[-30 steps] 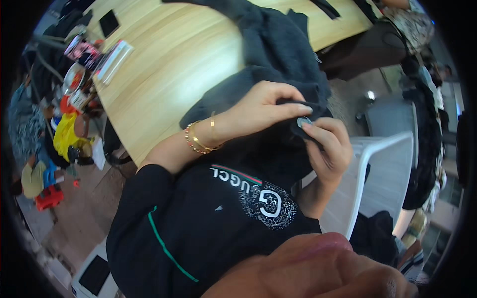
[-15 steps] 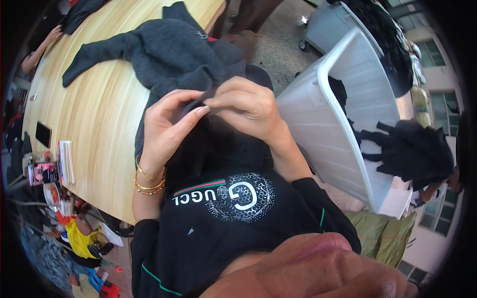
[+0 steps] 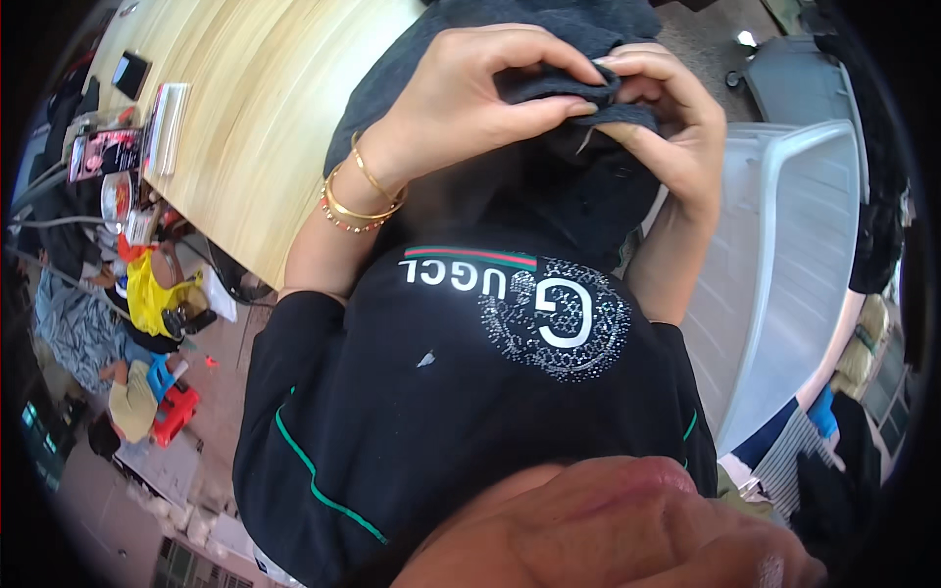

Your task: Trimming loose threads and inspecting grey garments using thread snips at a workshop table.

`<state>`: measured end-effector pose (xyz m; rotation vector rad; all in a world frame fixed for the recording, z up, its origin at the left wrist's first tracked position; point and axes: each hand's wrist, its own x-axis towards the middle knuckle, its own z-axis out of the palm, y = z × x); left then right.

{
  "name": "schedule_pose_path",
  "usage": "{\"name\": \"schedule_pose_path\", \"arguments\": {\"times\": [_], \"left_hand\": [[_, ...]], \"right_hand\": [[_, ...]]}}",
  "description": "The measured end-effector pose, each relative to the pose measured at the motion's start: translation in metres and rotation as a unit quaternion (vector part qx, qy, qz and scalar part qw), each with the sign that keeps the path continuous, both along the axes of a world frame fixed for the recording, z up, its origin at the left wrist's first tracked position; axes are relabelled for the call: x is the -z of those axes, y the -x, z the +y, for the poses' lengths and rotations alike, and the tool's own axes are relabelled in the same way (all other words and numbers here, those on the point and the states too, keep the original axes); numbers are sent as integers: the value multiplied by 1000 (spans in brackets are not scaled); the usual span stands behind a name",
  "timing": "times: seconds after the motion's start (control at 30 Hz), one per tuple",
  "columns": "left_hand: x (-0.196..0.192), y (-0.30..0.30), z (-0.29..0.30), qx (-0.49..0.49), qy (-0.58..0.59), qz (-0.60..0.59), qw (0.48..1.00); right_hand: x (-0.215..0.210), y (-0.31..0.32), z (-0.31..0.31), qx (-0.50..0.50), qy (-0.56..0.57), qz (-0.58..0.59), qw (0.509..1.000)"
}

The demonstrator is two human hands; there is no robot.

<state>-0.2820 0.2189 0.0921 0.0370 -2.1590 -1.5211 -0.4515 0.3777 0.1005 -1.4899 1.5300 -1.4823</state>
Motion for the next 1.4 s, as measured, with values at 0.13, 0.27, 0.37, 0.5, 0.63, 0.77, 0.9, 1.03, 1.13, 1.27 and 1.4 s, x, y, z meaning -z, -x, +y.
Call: {"name": "schedule_pose_path", "arguments": {"times": [0.13,0.27,0.37,0.5,0.63,0.77,0.9,1.03,1.13,1.27,1.4], "left_hand": [[4,-3,4,-7,-19,-3,1000],[6,5,-7,-15,129,129,983],[7,4,-10,-12,236,191,953],[11,10,-10,-28,251,214,944],[14,10,10,-127,149,149,969],[21,13,15,-229,265,134,927],[12,27,5,-278,309,203,887],[-13,29,-4,-288,309,225,878],[-14,21,-9,-256,274,172,911],[0,-8,-23,-161,233,12,959],[22,-41,-38,-99,187,-150,966]], "right_hand": [[-2,-1,-5,-20,3,-8,1000],[0,0,-2,-15,6,4,1000],[3,0,-2,-3,23,19,1000],[6,0,-4,16,61,47,997],[3,-1,-6,34,60,102,992],[7,-12,-9,89,35,131,987],[-13,-16,15,185,-65,238,951],[-8,22,49,212,-67,293,930],[1,33,53,234,-64,279,929],[15,39,60,293,-93,179,935],[10,34,56,350,-66,191,914]]}}
